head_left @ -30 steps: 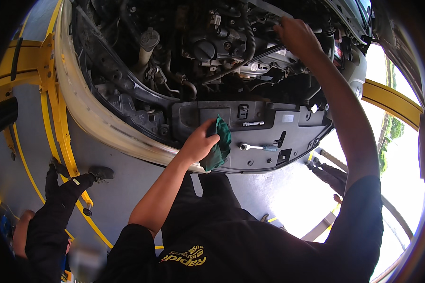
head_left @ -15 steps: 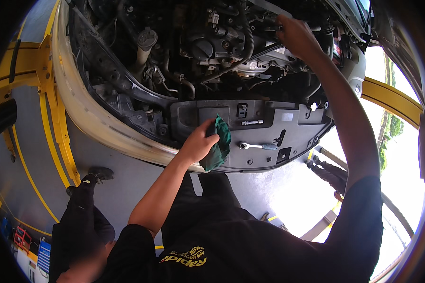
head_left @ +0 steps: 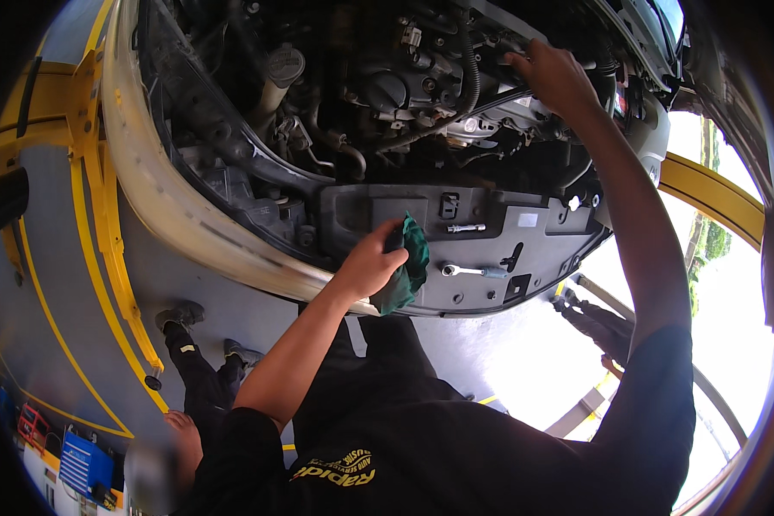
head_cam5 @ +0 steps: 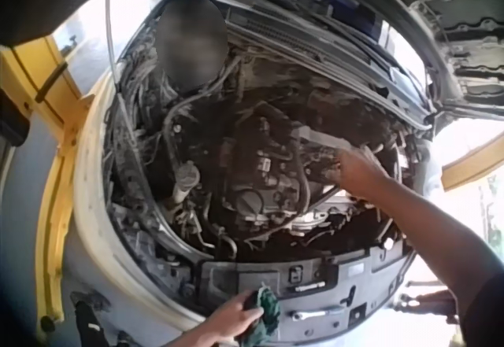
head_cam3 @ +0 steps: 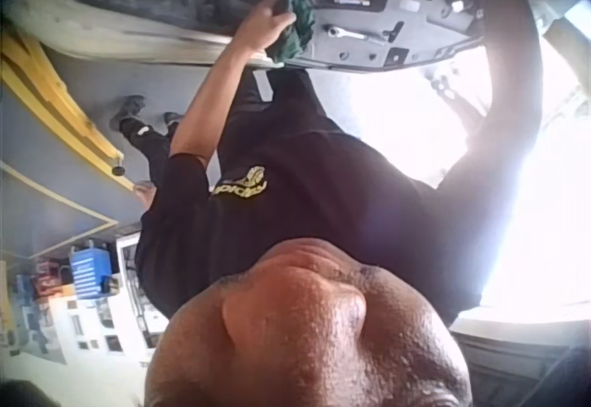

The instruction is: The person disconnects electrical connectors and unscrews bolts to remove ignition coils from a car engine using a socket wrench and their hands.

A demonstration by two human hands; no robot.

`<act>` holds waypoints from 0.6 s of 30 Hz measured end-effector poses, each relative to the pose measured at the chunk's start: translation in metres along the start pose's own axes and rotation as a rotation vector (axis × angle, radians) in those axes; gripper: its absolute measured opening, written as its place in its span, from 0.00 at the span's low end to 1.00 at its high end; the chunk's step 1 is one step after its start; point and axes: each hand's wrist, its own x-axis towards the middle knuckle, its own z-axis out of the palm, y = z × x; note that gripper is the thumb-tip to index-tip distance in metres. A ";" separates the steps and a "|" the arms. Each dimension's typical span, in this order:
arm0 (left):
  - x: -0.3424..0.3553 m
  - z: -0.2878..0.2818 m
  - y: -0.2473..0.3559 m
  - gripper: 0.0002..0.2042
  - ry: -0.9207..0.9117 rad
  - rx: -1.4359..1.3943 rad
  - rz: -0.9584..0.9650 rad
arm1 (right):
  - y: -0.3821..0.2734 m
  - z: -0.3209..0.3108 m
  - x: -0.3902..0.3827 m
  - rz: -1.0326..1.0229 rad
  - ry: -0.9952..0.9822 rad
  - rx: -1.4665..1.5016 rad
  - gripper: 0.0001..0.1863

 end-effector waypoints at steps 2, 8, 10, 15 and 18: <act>0.000 0.000 -0.001 0.27 0.001 -0.002 0.004 | 0.007 0.010 -0.002 -0.075 0.049 0.070 0.22; -0.002 -0.001 0.010 0.26 -0.054 -0.030 -0.051 | 0.009 0.003 0.005 -0.084 0.014 0.023 0.22; 0.000 -0.002 0.007 0.26 -0.057 -0.021 -0.041 | 0.003 -0.001 0.006 0.007 -0.075 -0.003 0.22; 0.003 0.000 0.004 0.27 -0.063 -0.015 -0.048 | 0.012 0.007 0.007 0.074 -0.099 0.033 0.25; 0.001 0.002 0.008 0.27 -0.035 0.014 -0.090 | 0.020 0.016 -0.004 -0.135 0.143 0.111 0.29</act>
